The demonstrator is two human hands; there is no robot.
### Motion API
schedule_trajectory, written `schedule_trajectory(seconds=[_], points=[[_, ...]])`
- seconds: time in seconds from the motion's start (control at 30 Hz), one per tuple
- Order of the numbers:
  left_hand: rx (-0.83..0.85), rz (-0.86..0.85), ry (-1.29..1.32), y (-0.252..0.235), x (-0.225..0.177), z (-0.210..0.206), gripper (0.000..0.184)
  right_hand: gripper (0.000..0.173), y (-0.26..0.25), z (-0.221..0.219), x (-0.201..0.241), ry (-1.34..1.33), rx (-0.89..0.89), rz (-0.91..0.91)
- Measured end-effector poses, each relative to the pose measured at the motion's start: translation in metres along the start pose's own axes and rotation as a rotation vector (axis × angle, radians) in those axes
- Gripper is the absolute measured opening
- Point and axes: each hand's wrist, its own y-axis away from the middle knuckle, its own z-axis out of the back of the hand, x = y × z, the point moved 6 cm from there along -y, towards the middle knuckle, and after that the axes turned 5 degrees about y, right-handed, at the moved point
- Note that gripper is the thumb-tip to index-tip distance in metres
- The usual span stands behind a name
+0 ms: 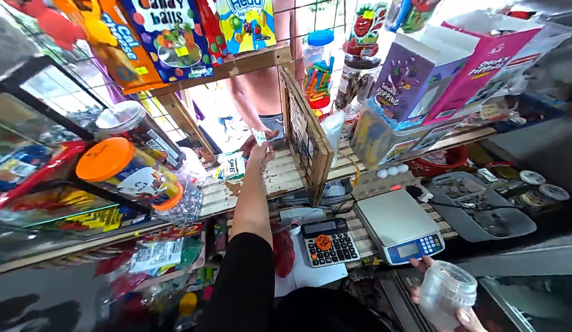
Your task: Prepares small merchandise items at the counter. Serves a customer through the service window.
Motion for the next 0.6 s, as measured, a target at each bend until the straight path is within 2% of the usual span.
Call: schedule_trajectory(seconds=[0.3, 0.43, 0.53, 0.6], points=[[-0.055, -0.024, 0.189, 0.003, 0.002, 0.002, 0.026, 0.072, 0.000, -0.016, -0.010, 0.011, -0.003, 0.012], [-0.079, -0.118, 0.117, 0.002, -0.004, 0.013, 0.027, 0.072, -0.009, -0.021, -0.009, 0.044, 0.041, -0.014], [-0.083, -0.146, 0.063, 0.030, -0.003, 0.015, 0.022, 0.074, -0.014, -0.018, -0.008, 0.070, 0.004, -0.050], [-0.158, -0.305, -0.060, 0.084, 0.004, 0.013, 0.033, 0.080, -0.014, -0.006, -0.009, 0.104, -0.050, -0.074]])
